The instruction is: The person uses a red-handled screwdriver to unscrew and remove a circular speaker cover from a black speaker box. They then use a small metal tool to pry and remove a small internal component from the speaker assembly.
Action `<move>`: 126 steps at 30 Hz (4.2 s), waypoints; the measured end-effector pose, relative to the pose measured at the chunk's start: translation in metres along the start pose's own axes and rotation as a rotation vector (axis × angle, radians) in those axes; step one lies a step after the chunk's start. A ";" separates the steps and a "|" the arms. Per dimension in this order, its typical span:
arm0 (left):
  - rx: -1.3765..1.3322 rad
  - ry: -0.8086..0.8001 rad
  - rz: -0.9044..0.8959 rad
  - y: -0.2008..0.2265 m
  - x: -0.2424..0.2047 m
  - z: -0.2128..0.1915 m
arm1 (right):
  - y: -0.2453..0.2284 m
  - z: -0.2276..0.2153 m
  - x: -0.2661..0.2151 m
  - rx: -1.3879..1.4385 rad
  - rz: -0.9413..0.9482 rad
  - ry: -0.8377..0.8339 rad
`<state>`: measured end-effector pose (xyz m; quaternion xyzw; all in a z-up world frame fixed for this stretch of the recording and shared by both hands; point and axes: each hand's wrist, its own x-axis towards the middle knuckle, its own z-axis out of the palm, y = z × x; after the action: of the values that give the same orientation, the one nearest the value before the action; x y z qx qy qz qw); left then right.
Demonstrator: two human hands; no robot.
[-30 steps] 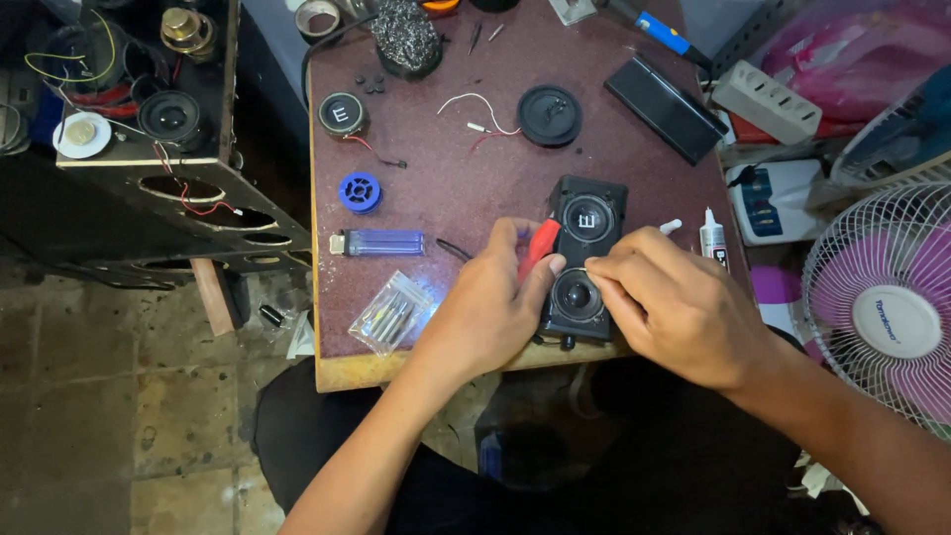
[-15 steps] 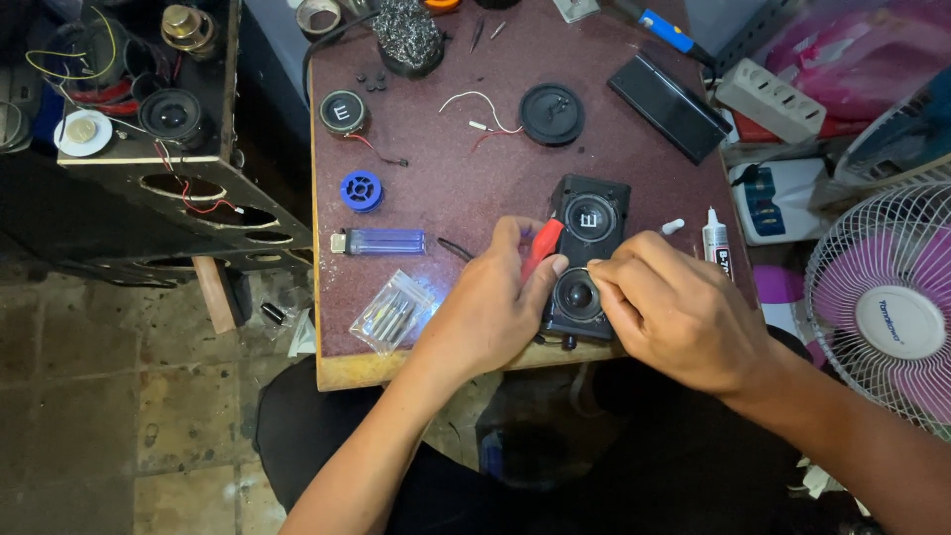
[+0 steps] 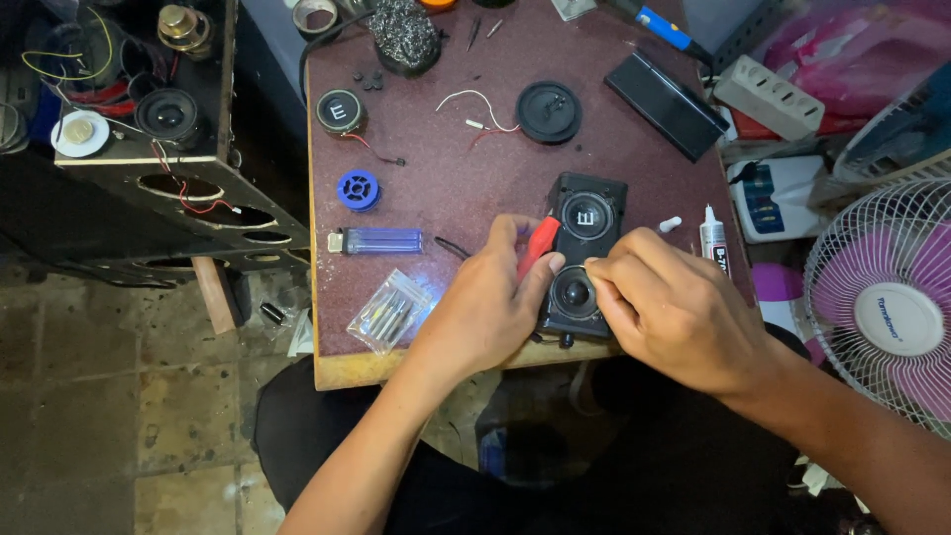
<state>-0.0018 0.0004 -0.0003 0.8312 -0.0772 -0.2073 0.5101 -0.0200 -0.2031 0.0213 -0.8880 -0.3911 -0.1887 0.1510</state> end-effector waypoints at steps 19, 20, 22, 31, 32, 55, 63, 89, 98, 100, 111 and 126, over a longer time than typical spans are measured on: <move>-0.251 0.183 0.276 0.005 -0.005 -0.008 | 0.007 -0.020 0.001 0.893 0.618 0.176; -0.470 0.104 0.253 0.002 -0.003 -0.003 | 0.005 -0.020 0.006 0.875 0.599 0.153; -0.684 0.024 0.229 0.003 -0.001 0.000 | 0.001 -0.020 0.014 0.856 0.578 0.136; -0.630 0.087 0.137 0.008 0.003 0.001 | -0.011 -0.004 0.025 0.826 0.431 0.150; -0.704 0.085 0.177 0.005 0.005 0.003 | -0.011 0.000 0.023 0.867 0.477 0.193; -1.246 0.311 0.496 -0.015 0.017 0.007 | -0.055 0.027 0.036 0.615 0.550 0.700; -0.906 0.299 0.375 -0.018 0.007 0.015 | -0.044 0.023 0.044 0.492 0.460 0.683; -1.103 0.521 0.227 -0.019 0.017 -0.027 | 0.129 0.044 0.067 0.123 0.412 -0.354; -1.119 0.513 0.205 -0.015 0.015 -0.026 | 0.133 0.050 0.064 0.137 0.402 -0.385; -1.115 0.513 0.205 -0.014 0.015 -0.025 | 0.139 0.050 0.058 0.138 0.399 -0.385; -1.142 0.520 0.179 -0.007 0.014 -0.024 | 0.099 -0.024 0.051 0.775 0.691 -0.158; -1.137 0.501 0.154 0.006 0.008 -0.020 | 0.060 -0.031 0.039 0.720 0.506 -0.315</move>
<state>0.0144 0.0109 0.0108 0.4453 0.1073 0.0225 0.8887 0.0424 -0.2296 0.0589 -0.8644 -0.2209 0.1390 0.4297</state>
